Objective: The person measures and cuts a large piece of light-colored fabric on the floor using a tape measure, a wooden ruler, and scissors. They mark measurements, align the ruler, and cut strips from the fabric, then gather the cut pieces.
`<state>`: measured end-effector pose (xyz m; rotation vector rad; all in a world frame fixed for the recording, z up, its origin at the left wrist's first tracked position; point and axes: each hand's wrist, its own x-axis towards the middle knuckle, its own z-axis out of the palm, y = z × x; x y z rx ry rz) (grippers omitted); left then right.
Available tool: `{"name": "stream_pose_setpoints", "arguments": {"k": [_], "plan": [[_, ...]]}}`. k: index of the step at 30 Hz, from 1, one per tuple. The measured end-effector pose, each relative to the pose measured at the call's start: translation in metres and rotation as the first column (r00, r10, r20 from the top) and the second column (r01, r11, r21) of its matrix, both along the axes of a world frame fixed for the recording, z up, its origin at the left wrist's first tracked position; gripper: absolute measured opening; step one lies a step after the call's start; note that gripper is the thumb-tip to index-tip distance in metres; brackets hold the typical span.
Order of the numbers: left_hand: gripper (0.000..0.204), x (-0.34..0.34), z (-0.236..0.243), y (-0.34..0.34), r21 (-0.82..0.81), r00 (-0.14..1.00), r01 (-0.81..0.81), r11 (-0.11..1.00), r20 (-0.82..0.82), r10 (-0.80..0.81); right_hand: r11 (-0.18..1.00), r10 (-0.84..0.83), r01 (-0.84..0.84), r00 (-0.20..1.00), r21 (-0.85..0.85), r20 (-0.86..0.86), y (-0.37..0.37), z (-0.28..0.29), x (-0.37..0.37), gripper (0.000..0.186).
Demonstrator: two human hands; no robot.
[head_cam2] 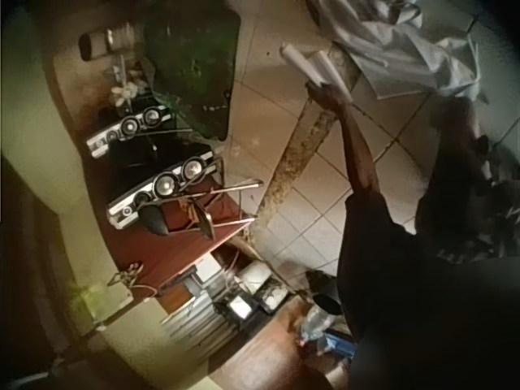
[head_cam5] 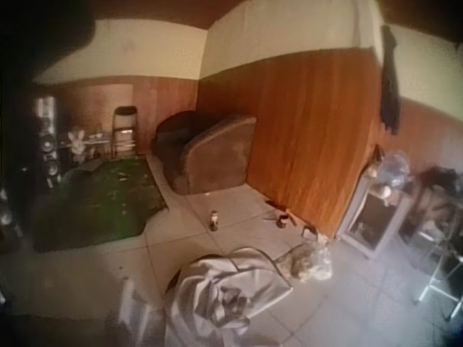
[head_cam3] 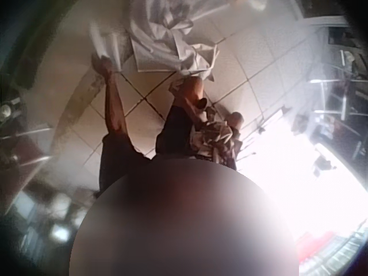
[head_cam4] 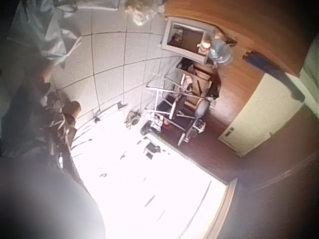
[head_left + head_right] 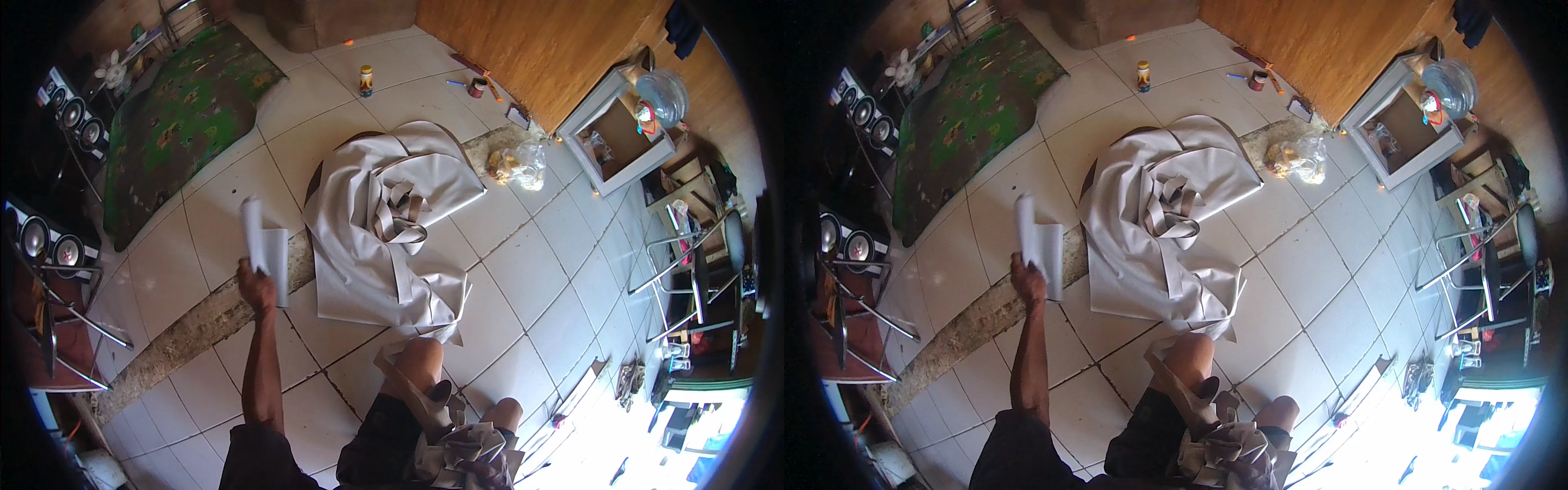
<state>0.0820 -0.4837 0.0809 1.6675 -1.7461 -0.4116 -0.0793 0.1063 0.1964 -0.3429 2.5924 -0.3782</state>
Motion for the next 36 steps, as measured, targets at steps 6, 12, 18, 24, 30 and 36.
{"name": "stream_pose_setpoints", "arguments": {"k": [6, 12, 18, 24, 30, 36], "plan": [[0.035, -0.135, 0.142, 0.01, 0.002, 0.673, 0.419, 0.908, -0.672, -0.309, 0.993, 0.071, -0.064, 0.995, 0.097, -0.071, -0.001, -0.015, -0.026, 0.022], [0.051, -0.205, 0.134, -0.009, 0.213, 0.342, 0.633, 0.744, -0.939, -0.022, 0.971, 0.152, -0.129, 0.983, 0.202, -0.103, 0.001, -0.027, -0.049, 0.022], [0.05, -0.275, -0.039, -0.019, 0.528, 0.765, 0.571, 0.629, -0.619, -0.175, 0.922, 0.248, -0.202, 0.963, 0.331, -0.103, 0.004, -0.037, -0.079, 0.022], [0.076, -0.318, -0.089, 0.016, 0.097, 0.849, 0.234, 0.967, 0.465, -0.252, 0.861, 0.322, -0.266, 0.945, 0.433, -0.058, 0.007, -0.049, -0.106, 0.022], [0.087, -0.348, -0.062, 0.009, 0.429, 0.931, 0.133, 0.894, 0.254, -0.261, 0.812, 0.366, -0.308, 0.93, 0.496, -0.021, 0.006, -0.057, -0.131, 0.022], [0.074, -0.316, -0.051, 0.025, 0.778, 0.857, 0.514, 0.36, -0.483, -0.179, 0.786, 0.401, -0.342, 0.916, 0.514, -0.005, 0.009, -0.064, -0.138, 0.023]]}}
